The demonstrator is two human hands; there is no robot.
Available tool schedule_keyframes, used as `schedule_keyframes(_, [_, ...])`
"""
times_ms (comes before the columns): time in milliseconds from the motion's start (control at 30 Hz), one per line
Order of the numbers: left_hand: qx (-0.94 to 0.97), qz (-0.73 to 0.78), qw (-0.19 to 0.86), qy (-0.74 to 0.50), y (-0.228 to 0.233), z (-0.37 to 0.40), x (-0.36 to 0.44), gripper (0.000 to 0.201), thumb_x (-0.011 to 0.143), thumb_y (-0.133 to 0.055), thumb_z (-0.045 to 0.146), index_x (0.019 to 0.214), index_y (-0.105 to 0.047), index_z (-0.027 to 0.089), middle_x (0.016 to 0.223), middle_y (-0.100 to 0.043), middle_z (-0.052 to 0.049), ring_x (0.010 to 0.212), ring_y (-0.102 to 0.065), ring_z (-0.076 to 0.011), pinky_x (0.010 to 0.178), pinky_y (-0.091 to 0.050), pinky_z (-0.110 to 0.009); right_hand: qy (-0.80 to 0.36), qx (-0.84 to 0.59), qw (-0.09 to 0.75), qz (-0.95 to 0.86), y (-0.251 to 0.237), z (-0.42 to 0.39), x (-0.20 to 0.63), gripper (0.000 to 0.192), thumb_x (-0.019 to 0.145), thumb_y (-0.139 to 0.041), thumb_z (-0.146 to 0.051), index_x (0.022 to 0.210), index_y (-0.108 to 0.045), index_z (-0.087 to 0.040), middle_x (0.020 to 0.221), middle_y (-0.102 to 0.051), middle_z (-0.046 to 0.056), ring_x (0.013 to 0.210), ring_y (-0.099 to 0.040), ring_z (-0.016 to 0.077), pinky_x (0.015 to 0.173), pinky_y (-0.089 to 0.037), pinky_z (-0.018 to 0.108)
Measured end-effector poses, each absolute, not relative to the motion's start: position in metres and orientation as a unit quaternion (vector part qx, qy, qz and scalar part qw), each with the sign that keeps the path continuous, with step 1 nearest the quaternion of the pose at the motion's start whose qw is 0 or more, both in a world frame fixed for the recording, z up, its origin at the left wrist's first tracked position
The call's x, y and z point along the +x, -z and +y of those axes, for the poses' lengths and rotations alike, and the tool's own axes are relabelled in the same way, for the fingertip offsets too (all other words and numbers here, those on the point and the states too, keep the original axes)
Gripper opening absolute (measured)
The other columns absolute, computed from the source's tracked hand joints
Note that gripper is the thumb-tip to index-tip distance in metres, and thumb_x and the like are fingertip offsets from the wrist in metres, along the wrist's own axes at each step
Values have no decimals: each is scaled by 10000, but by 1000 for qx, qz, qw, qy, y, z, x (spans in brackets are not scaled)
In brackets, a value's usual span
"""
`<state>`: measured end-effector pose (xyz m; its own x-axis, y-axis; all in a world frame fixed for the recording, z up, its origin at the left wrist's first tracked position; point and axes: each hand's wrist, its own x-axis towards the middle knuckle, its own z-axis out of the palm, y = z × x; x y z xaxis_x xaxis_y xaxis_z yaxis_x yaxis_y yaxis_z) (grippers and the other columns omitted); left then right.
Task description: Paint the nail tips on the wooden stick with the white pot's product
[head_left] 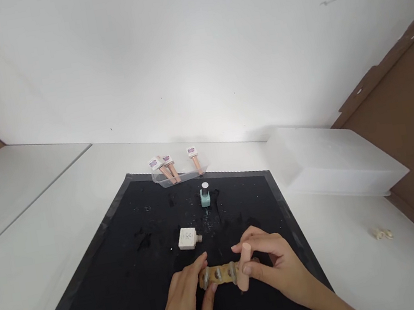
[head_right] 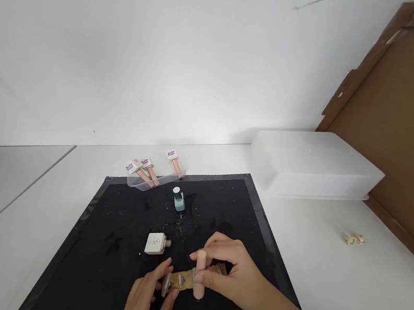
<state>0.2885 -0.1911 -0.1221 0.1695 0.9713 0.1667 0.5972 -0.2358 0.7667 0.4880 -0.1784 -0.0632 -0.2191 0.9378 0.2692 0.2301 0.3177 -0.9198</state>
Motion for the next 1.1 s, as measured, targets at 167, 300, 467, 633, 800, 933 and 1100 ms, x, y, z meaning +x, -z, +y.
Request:
schedule_keyframes(167, [701,557,287,-340,122,-192,289,333,874,-489,307,1190,-588,271,938,-694,-51,876,-636,-230,689,-542,-303,-348,-446,477,-673,66,-174,487,185,885,-599,-358,968,-750,-292,816,-744,45,811,-614,218,742,-503,348])
schedule_keyframes(300, [683,564,292,-361,123,-194,293,322,881,-472,317,1179,-590,291,927,-687,-44,873,-626,-231,707,-536,-320,-333,-469,489,-656,69,-173,489,185,875,-614,-334,1003,-742,-293,923,-736,65,853,-620,228,740,-514,357])
schedule_keyframes(467, [699,553,293,-347,121,-192,289,323,875,-491,308,1181,-587,281,928,-691,-53,865,-631,-233,694,-542,-322,-367,-461,467,-660,64,-174,488,207,847,-631,-412,868,-772,-261,703,-725,51,819,-590,236,738,-506,360])
schedule_keyframes(633, [691,560,300,-345,120,-192,290,329,871,-494,299,1183,-594,276,936,-692,-53,863,-632,-231,687,-541,-315,-374,-455,459,-665,64,-174,488,235,853,-617,-424,825,-773,-250,705,-726,53,800,-589,232,730,-507,363])
schedule_keyframes(800, [678,564,296,-368,121,-195,294,318,874,-486,308,1170,-602,284,917,-687,-38,862,-628,-226,689,-529,-300,-338,-464,488,-657,68,-174,490,189,861,-630,-351,987,-748,-273,888,-746,70,835,-617,234,752,-511,378])
schedule_keyframes(933, [694,554,287,-359,121,-193,291,318,868,-498,293,1169,-601,269,937,-696,-42,866,-635,-224,691,-534,-296,-361,-452,471,-666,65,-176,489,199,837,-652,-385,935,-763,-253,730,-738,56,776,-601,227,712,-509,357])
schedule_keyframes(1100, [713,545,295,-327,119,-191,287,340,870,-498,291,1198,-583,261,922,-700,-54,866,-642,-232,680,-546,-306,-385,-443,455,-670,61,-177,487,246,842,-634,-414,767,-773,-226,628,-694,48,742,-580,219,693,-506,335])
